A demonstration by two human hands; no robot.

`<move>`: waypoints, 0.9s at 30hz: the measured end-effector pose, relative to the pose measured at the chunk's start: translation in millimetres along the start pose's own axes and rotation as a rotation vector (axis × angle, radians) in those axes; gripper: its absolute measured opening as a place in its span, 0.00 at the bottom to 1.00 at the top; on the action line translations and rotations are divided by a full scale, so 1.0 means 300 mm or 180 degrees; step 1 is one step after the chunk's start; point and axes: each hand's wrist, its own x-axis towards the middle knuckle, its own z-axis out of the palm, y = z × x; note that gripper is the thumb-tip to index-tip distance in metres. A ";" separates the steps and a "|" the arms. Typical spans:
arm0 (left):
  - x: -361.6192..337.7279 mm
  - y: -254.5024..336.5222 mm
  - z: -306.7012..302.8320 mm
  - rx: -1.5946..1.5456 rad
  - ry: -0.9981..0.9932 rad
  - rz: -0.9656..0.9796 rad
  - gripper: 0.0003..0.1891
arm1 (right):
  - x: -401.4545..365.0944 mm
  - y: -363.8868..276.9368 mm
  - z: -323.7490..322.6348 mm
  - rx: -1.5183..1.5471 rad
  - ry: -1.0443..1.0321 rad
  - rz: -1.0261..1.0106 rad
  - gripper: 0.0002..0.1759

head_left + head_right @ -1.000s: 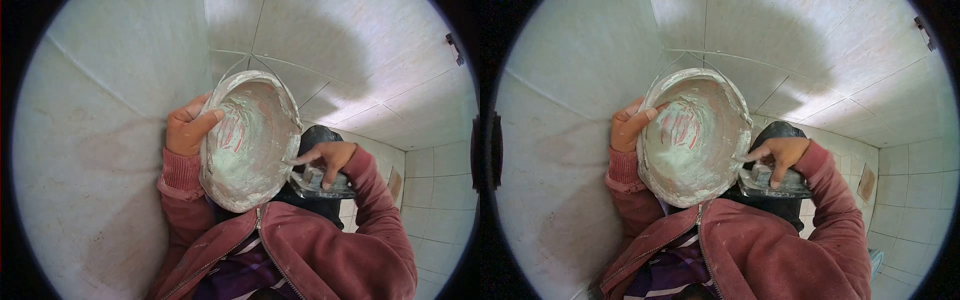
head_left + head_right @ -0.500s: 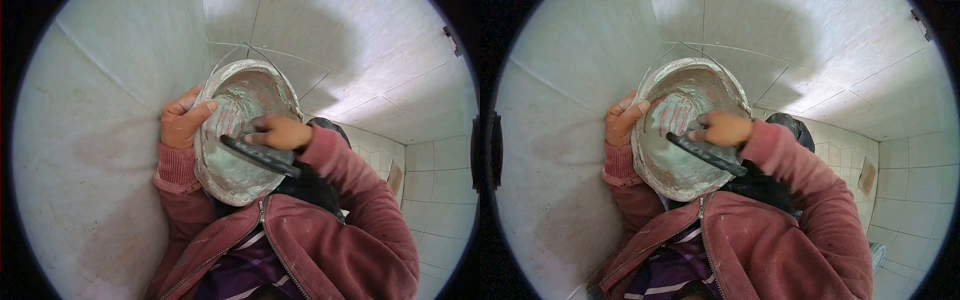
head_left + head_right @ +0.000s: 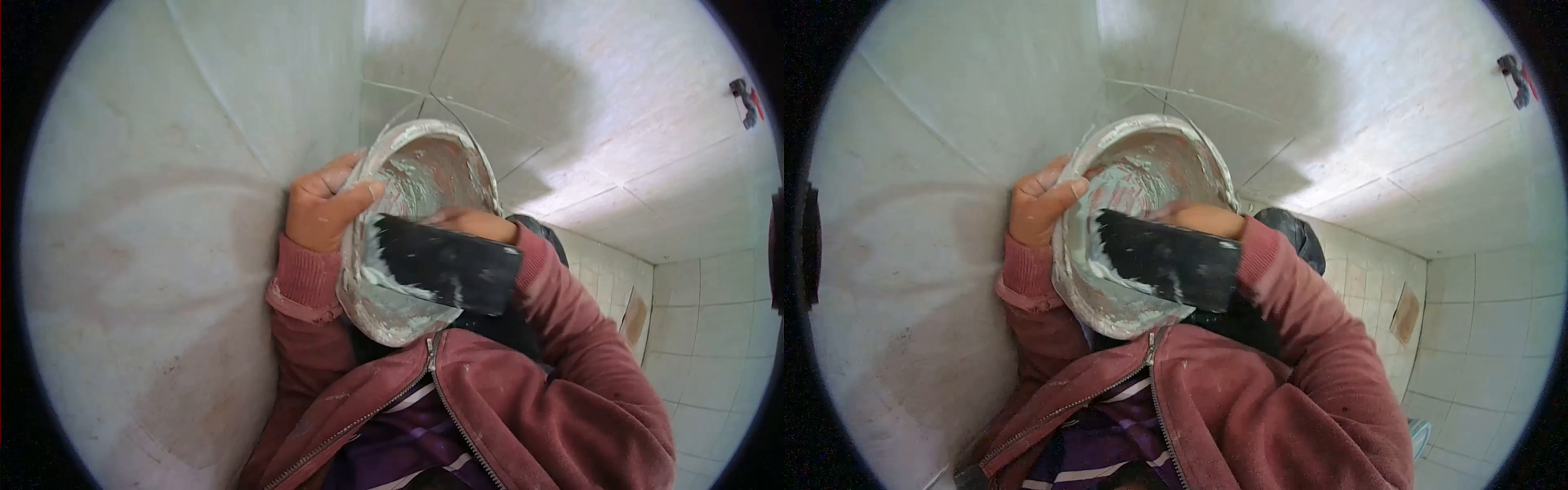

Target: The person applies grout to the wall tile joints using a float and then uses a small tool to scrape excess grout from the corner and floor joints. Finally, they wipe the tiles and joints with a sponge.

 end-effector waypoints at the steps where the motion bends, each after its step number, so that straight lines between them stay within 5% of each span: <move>1: -0.005 0.010 0.000 0.0152 -0.0047 -0.0098 0.15 | -0.046 -0.019 -0.001 -0.0073 -0.0002 -0.0005 0.15; 3: -0.005 0.011 0.006 0.0184 -0.0140 -0.0140 0.13 | -0.164 -0.056 0.002 -0.2340 0.0777 -0.1438 0.15; 4: -0.007 0.013 0.009 0.0143 -0.0170 -0.0057 0.13 | -0.231 -0.063 -0.001 -0.2439 0.0782 -0.1432 0.15; 6: -0.010 0.017 0.007 0.0490 -0.0088 0.0096 0.10 | -0.303 -0.088 -0.027 -0.0493 0.2095 -0.1477 0.17; 8: -0.010 0.003 -0.004 0.0473 -0.0064 0.0314 0.05 | -0.308 -0.108 -0.063 0.1869 0.2309 -0.2864 0.17; 10: -0.015 0.011 0.001 0.0912 -0.0293 0.0360 0.03 | -0.335 -0.255 -0.122 0.0900 0.3091 -0.2535 0.19; 12: -0.006 0.007 0.015 0.1068 -0.0523 0.0467 0.04 | -0.319 -0.305 -0.279 -0.0128 0.3024 -0.2437 0.18; 13: 0.000 0.006 0.022 0.1244 -0.0751 0.0555 0.04 | -0.277 -0.364 -0.281 -0.1035 0.3663 -0.2062 0.13; 15: 0.004 0.038 0.042 0.1538 -0.1303 0.0697 0.05 | -0.204 -0.366 -0.377 -0.3277 0.3643 -0.1825 0.19; 17: -0.013 0.038 0.050 0.1862 -0.1864 0.0770 0.07 | -0.115 -0.337 -0.371 -0.5125 0.3175 -0.0932 0.23; 22: -0.030 0.008 0.004 0.1762 -0.1692 0.0883 0.07 | 0.051 -0.272 -0.342 -0.6269 0.2170 -0.0463 0.24; 27: -0.033 0.021 0.018 0.1740 -0.1683 0.0802 0.07 | 0.106 -0.252 -0.365 -0.6407 0.2363 0.0034 0.20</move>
